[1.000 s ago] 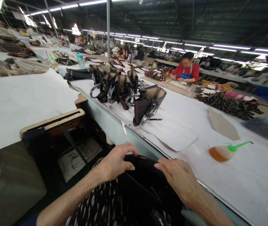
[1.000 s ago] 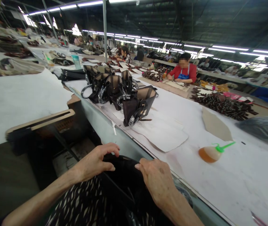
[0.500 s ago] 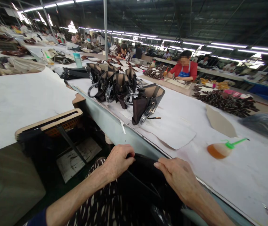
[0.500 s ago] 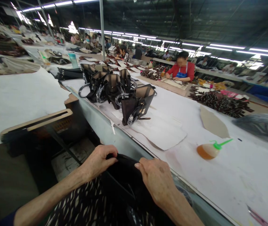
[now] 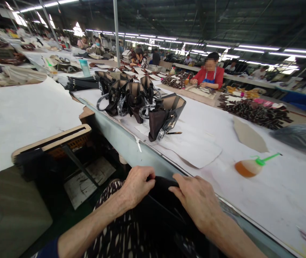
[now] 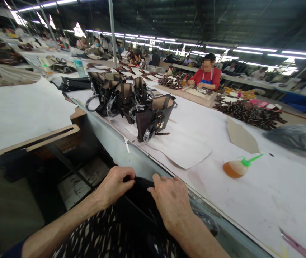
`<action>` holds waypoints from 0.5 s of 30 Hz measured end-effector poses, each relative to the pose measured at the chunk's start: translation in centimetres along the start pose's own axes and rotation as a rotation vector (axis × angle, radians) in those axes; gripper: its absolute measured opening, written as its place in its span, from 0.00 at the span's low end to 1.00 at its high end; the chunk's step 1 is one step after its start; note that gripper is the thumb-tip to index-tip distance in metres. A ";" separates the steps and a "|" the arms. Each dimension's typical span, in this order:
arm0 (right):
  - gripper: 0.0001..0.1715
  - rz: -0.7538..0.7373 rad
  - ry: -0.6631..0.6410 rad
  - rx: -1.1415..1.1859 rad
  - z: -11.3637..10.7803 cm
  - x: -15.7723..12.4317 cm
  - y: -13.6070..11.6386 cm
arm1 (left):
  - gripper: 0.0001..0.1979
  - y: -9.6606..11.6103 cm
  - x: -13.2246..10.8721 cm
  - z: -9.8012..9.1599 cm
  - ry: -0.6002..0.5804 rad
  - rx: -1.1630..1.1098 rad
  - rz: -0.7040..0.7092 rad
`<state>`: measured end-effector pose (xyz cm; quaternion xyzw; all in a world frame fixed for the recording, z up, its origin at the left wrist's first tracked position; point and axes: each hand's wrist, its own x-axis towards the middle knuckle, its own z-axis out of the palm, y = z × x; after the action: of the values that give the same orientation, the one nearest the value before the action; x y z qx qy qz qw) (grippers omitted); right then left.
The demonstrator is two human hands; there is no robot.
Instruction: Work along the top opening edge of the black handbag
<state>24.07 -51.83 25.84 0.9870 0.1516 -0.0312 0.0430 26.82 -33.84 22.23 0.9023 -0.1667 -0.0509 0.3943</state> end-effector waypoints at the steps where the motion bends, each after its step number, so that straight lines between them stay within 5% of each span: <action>1: 0.03 -0.010 0.001 0.027 -0.1 0.3 -0.4 | 0.04 0.0 0.0 0.1 0.003 -0.004 0.004; 6: 0.10 -0.028 -0.113 0.197 -0.4 1.9 -1.6 | 0.04 -0.4 0.0 0.6 0.010 -0.022 0.004; 13: 0.15 -0.017 -0.105 0.255 -0.2 2.1 -1.4 | 0.02 -0.3 -0.3 -0.6 -0.087 -0.103 0.005; 15: 0.15 -0.002 -0.098 0.280 0.0 2.1 -1.1 | 0.09 -0.2 -0.5 -1.4 -0.126 -0.128 -0.027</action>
<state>25.70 -50.15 25.64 0.9805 0.1443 -0.1003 -0.0876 26.72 -32.59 23.06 0.8726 -0.1752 -0.1235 0.4390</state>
